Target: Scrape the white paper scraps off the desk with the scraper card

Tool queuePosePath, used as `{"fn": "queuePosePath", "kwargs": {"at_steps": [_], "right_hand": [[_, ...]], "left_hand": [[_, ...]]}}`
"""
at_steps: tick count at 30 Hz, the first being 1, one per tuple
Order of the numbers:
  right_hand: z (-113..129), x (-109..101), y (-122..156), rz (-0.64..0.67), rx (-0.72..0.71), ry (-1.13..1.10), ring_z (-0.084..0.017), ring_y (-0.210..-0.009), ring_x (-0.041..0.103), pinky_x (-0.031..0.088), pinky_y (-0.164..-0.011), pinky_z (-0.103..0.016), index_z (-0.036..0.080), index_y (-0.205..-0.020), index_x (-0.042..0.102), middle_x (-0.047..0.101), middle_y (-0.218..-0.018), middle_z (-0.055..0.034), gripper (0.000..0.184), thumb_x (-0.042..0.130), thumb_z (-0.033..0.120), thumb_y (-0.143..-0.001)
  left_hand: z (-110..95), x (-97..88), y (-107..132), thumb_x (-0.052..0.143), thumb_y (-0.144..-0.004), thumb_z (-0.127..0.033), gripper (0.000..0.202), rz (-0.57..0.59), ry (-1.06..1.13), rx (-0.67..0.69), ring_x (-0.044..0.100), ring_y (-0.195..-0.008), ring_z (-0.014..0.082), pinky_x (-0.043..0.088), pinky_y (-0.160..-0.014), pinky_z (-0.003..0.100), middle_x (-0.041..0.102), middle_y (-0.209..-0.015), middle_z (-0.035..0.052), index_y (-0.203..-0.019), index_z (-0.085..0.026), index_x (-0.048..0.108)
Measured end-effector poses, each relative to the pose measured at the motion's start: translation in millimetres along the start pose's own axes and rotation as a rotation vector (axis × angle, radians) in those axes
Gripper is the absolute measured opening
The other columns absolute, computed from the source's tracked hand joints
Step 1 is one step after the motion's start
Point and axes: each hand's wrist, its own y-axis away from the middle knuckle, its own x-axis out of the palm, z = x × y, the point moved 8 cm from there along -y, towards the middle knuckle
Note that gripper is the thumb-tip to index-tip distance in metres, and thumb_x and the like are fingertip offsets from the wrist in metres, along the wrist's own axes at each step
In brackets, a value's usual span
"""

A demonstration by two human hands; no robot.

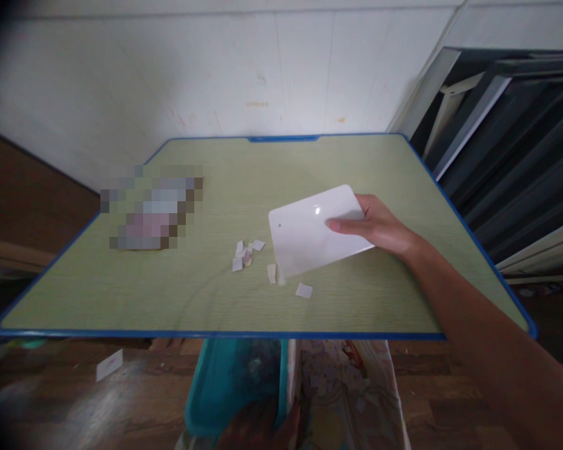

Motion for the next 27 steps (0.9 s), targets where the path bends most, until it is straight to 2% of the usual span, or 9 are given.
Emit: {"fn": "queuePosePath", "kwargs": {"at_steps": [6,9,11,16,22,27], "right_hand": [[0.4,-6.6,-0.2,-0.058,-0.026,-0.054,-0.011,-0.054,0.058,0.044,-0.044,-0.021,0.02,-0.082,0.063,0.065,-0.075,-0.0003,0.023,0.067,0.028,-0.061],[-2.0,-2.5,-0.2,0.017,0.017,-0.032,-0.011,-0.053,0.057,0.043,-0.043,-0.02,0.02,-0.079,0.064,0.065,-0.071,0.0001,0.019,0.067,0.027,-0.061],[-3.9,-1.4,0.4,0.054,0.046,-0.033,-0.01,-0.052,0.057,0.043,-0.042,-0.019,0.021,-0.076,0.064,0.064,-0.068,0.0006,0.017,0.068,0.025,-0.06],[-1.9,-6.5,-0.1,-0.018,0.006,-0.065,-0.011,-0.054,0.057,0.044,-0.044,-0.02,0.021,-0.079,0.063,0.065,-0.073,0.0007,0.019,0.067,0.026,-0.061],[3.2,2.3,-0.9,-0.027,-0.034,-0.007,-0.012,-0.06,0.059,0.046,-0.049,-0.023,0.022,-0.083,0.063,0.065,-0.077,0.0004,0.022,0.066,0.03,-0.063],[0.5,6.4,-0.8,-0.011,-0.005,-0.058,-0.01,-0.053,0.057,0.045,-0.045,-0.02,0.02,-0.08,0.063,0.064,-0.071,0.0013,0.02,0.067,0.026,-0.061]], "left_hand": [[-3.4,-1.9,-0.2,0.046,-0.059,-0.013,0.032,0.013,0.014,0.04,0.048,-0.04,0.0155,0.039,-0.035,0.023,0.051,-0.05,-0.0025,-0.087,-0.027,0.056],[-3.4,-1.0,1.3,0.053,-0.055,-0.015,0.035,0.013,-0.001,0.031,0.047,-0.04,0.0166,0.039,-0.034,0.025,0.051,-0.051,-0.0023,-0.088,-0.027,0.056],[-2.7,-0.5,1.8,0.055,-0.056,-0.017,0.034,0.011,-0.004,0.02,0.047,-0.04,0.0169,0.04,-0.034,0.026,0.051,-0.051,-0.0023,-0.089,-0.028,0.055],[-1.1,-0.9,0.6,0.051,-0.062,-0.019,0.026,-0.008,-0.01,0.015,0.046,-0.039,0.0161,0.038,-0.033,0.024,0.05,-0.05,-0.002,-0.086,-0.028,0.056],[-0.6,-4.0,-1.9,0.046,-0.07,-0.023,0.019,-0.039,-0.008,0.017,0.045,-0.039,0.0145,0.036,-0.034,0.023,0.048,-0.048,-0.0025,-0.084,-0.029,0.057],[-2.5,-3.3,-1.4,0.051,-0.064,-0.021,0.025,-0.01,-0.012,0.022,0.045,-0.04,0.0149,0.037,-0.034,0.024,0.049,-0.05,-0.0028,-0.087,-0.029,0.056]]}}
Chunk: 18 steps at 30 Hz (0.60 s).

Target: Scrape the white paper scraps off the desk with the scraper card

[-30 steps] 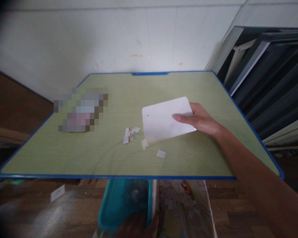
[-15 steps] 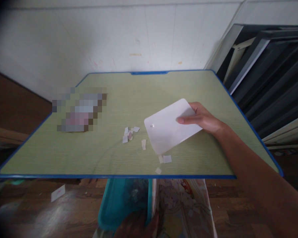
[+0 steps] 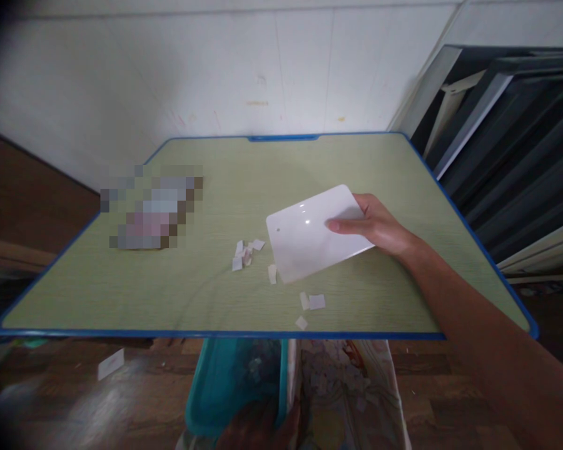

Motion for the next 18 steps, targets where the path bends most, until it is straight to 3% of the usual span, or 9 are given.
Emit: {"fn": "queuePosePath", "kwargs": {"at_steps": [11,18], "right_hand": [[1.5,-0.8,-0.6,0.006,-0.005,-0.003,-0.012,-0.056,0.058,0.045,-0.046,-0.022,0.019,-0.082,0.063,0.065,-0.075,-0.0005,0.024,0.067,0.03,-0.062],[-1.1,0.0,-0.8,0.016,0.017,0.007,-0.012,-0.055,0.057,0.045,-0.046,-0.022,0.02,-0.08,0.063,0.065,-0.074,0.0,0.022,0.067,0.029,-0.061]], "left_hand": [[-0.2,-0.6,0.5,0.05,-0.062,-0.018,0.026,-0.007,0.007,0.005,0.046,-0.04,0.0161,0.038,-0.034,0.025,0.05,-0.049,-0.0024,-0.085,-0.028,0.056],[0.7,6.5,4.4,0.051,-0.062,-0.018,0.031,0.069,0.01,0.009,0.048,-0.043,0.0153,0.039,-0.037,0.024,0.053,-0.054,-0.0029,-0.09,-0.03,0.056]]}}
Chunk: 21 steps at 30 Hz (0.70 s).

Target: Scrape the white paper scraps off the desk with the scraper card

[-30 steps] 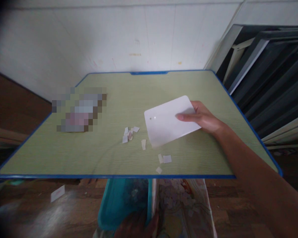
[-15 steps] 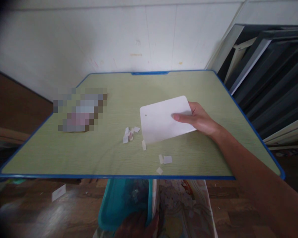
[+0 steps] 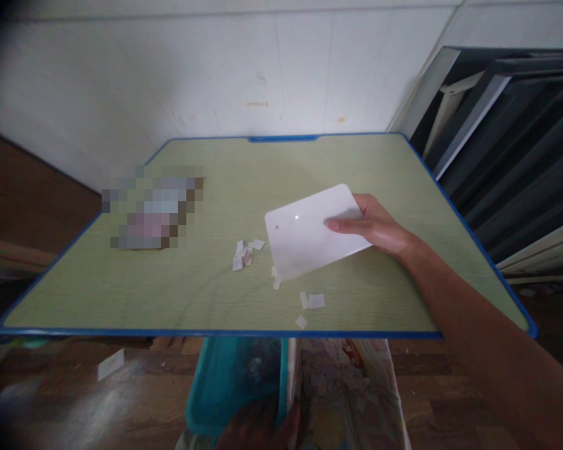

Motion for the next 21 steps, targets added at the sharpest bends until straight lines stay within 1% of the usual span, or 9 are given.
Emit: {"fn": "queuePosePath", "kwargs": {"at_steps": [3,5,7,9,11,16,21], "right_hand": [[2.6,-2.0,-0.9,-0.033,-0.028,0.009,-0.011,-0.057,0.057,0.045,-0.048,-0.021,0.021,-0.081,0.063,0.065,-0.076,0.0009,0.021,0.067,0.028,-0.062],[2.4,0.2,-1.0,-0.004,-0.022,0.016,-0.011,-0.057,0.057,0.045,-0.048,-0.021,0.02,-0.081,0.063,0.065,-0.076,0.0005,0.021,0.067,0.027,-0.061],[2.0,1.2,-0.7,0.011,-0.015,0.005,-0.011,-0.056,0.057,0.044,-0.047,-0.021,0.019,-0.08,0.063,0.065,-0.075,0.0,0.021,0.067,0.027,-0.061],[2.8,-0.4,-0.3,-0.004,-0.021,-0.005,-0.011,-0.055,0.057,0.044,-0.046,-0.022,0.019,-0.081,0.063,0.065,-0.075,-0.0003,0.022,0.067,0.028,-0.062],[3.7,-1.3,-0.2,-0.005,-0.025,0.0,-0.011,-0.056,0.058,0.045,-0.047,-0.021,0.019,-0.081,0.063,0.065,-0.076,-0.0002,0.022,0.067,0.028,-0.062],[1.1,2.3,2.2,0.14,0.047,0.044,-0.01,-0.054,0.057,0.044,-0.045,-0.019,0.019,-0.077,0.065,0.065,-0.069,0.0011,0.018,0.068,0.024,-0.06],[-0.9,5.5,9.4,0.297,0.118,0.045,-0.012,-0.054,0.059,0.044,-0.045,-0.018,0.017,-0.079,0.064,0.066,-0.069,0.0006,0.02,0.068,0.021,-0.06]], "left_hand": [[0.0,-0.4,1.6,0.047,-0.063,-0.017,0.031,-0.038,0.02,-0.013,0.049,-0.044,0.0164,0.04,-0.038,0.025,0.053,-0.054,-0.0011,-0.09,-0.028,0.057],[0.1,-2.8,0.4,0.046,-0.063,-0.016,0.029,-0.066,0.022,-0.021,0.049,-0.043,0.0164,0.039,-0.037,0.025,0.052,-0.052,-0.0005,-0.087,-0.027,0.058],[-0.5,-4.5,-2.0,0.047,-0.062,-0.015,0.029,-0.065,0.005,-0.011,0.047,-0.041,0.0154,0.037,-0.035,0.024,0.051,-0.051,-0.0013,-0.086,-0.027,0.058],[-1.3,-5.4,-4.3,0.049,-0.061,-0.014,0.03,-0.048,0.003,0.009,0.046,-0.041,0.0149,0.037,-0.034,0.023,0.051,-0.051,-0.0021,-0.086,-0.027,0.058],[-0.3,-7.5,-5.2,0.048,-0.061,-0.015,0.03,-0.056,0.004,0.009,0.047,-0.041,0.0151,0.037,-0.034,0.024,0.051,-0.052,-0.0023,-0.087,-0.027,0.057],[1.9,-6.1,-1.5,0.046,-0.069,-0.019,0.023,-0.045,0.022,-0.011,0.047,-0.041,0.0147,0.038,-0.035,0.023,0.05,-0.05,-0.0026,-0.086,-0.029,0.057],[0.9,-6.7,-0.8,0.052,-0.065,-0.021,0.023,-0.065,0.025,-0.022,0.046,-0.04,0.0163,0.039,-0.034,0.025,0.05,-0.05,-0.0016,-0.087,-0.028,0.057]]}}
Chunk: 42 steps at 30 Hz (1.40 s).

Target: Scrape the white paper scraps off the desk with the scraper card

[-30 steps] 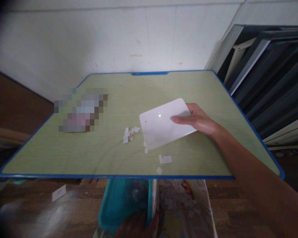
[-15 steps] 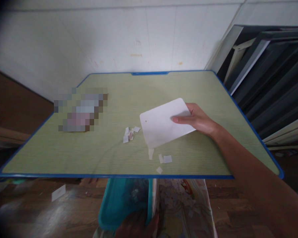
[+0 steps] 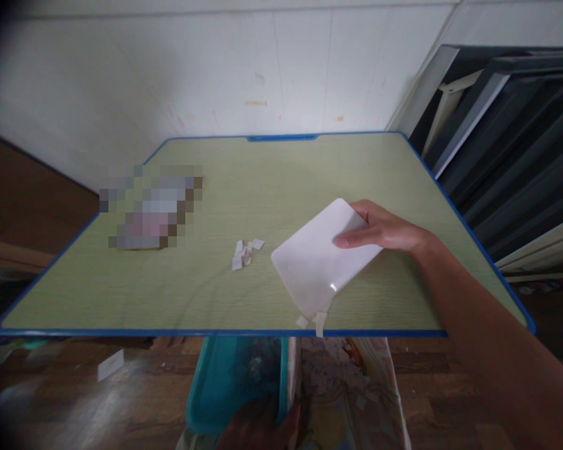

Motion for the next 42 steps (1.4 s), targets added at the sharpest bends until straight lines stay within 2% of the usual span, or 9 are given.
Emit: {"fn": "queuePosePath", "kwargs": {"at_steps": [4,11,14,17,25,29,33,39,42], "right_hand": [[-2.5,7.4,4.3,0.112,0.039,-0.029,-0.012,-0.057,0.06,0.045,-0.047,-0.016,0.013,-0.082,0.064,0.066,-0.071,-0.0004,0.02,0.066,0.018,-0.062],[-1.2,3.0,1.5,0.023,-0.026,-0.106,-0.009,-0.059,0.059,0.045,-0.051,-0.015,0.017,-0.086,0.063,0.067,-0.074,0.0017,0.022,0.064,0.016,-0.065],[-2.8,9.2,0.6,0.097,0.011,-0.068,-0.01,-0.062,0.06,0.045,-0.051,-0.015,0.015,-0.09,0.062,0.067,-0.077,0.0001,0.025,0.063,0.014,-0.065],[-3.8,11.2,3.8,0.152,0.045,-0.055,-0.012,-0.06,0.06,0.046,-0.049,-0.017,0.014,-0.084,0.063,0.067,-0.074,-0.0003,0.02,0.064,0.015,-0.064],[0.1,-16.4,10.8,-0.068,-0.017,-0.026,-0.01,-0.051,0.059,0.044,-0.043,-0.015,0.018,-0.076,0.065,0.066,-0.064,0.0025,0.014,0.066,0.016,-0.062],[-0.1,-8.1,8.6,0.02,0.015,-0.02,-0.009,-0.053,0.059,0.044,-0.045,-0.014,0.018,-0.076,0.065,0.066,-0.066,0.0027,0.014,0.065,0.015,-0.062],[0.0,-0.1,9.8,0.103,0.03,-0.028,-0.009,-0.054,0.06,0.045,-0.046,-0.014,0.017,-0.075,0.065,0.066,-0.066,0.0031,0.012,0.064,0.014,-0.063],[0.2,-16.5,10.8,-0.022,-0.051,-0.08,-0.009,-0.049,0.059,0.044,-0.042,-0.013,0.016,-0.073,0.064,0.066,-0.063,0.003,0.014,0.067,0.014,-0.059],[-1.2,-20.7,10.6,-0.043,-0.035,-0.071,-0.008,-0.049,0.059,0.043,-0.041,-0.012,0.016,-0.073,0.064,0.066,-0.063,0.0027,0.014,0.067,0.014,-0.06]], "left_hand": [[-0.6,1.3,-3.8,0.051,-0.065,-0.02,0.023,0.01,0.014,0.003,0.046,-0.039,0.0157,0.038,-0.033,0.024,0.049,-0.049,-0.0018,-0.086,-0.028,0.057],[-0.3,1.8,-0.4,0.049,-0.064,-0.018,0.026,0.006,-0.013,0.001,0.047,-0.04,0.0164,0.04,-0.034,0.025,0.05,-0.05,-0.0013,-0.087,-0.028,0.057],[-1.5,2.1,0.3,0.051,-0.061,-0.018,0.03,0.005,-0.023,0.003,0.048,-0.042,0.0177,0.041,-0.036,0.026,0.052,-0.051,-0.0003,-0.088,-0.028,0.057],[-1.7,1.9,-2.4,0.052,-0.06,-0.017,0.03,0.011,-0.009,0.004,0.047,-0.04,0.0166,0.039,-0.033,0.025,0.05,-0.05,-0.0014,-0.087,-0.028,0.057],[1.1,0.1,-2.6,0.045,-0.074,-0.023,0.02,0.037,0.024,0.017,0.047,-0.042,0.014,0.039,-0.035,0.023,0.051,-0.051,-0.0021,-0.089,-0.028,0.058],[-1.4,4.2,-0.3,0.051,-0.063,-0.018,0.028,0.035,0.005,0.024,0.046,-0.04,0.0155,0.038,-0.034,0.024,0.049,-0.05,-0.0024,-0.089,-0.026,0.057],[-2.0,7.5,1.8,0.051,-0.063,-0.018,0.028,0.039,-0.003,0.013,0.047,-0.042,0.0153,0.039,-0.036,0.024,0.05,-0.051,-0.0029,-0.089,-0.028,0.057],[-1.2,2.4,1.1,0.049,-0.062,-0.02,0.026,-0.014,-0.003,0.016,0.046,-0.04,0.0161,0.037,-0.034,0.025,0.05,-0.05,-0.0014,-0.086,-0.027,0.058],[-0.6,0.3,-1.3,0.049,-0.065,-0.021,0.023,-0.023,0.011,-0.001,0.047,-0.04,0.0162,0.036,-0.035,0.025,0.051,-0.05,-0.0006,-0.084,-0.027,0.06]]}}
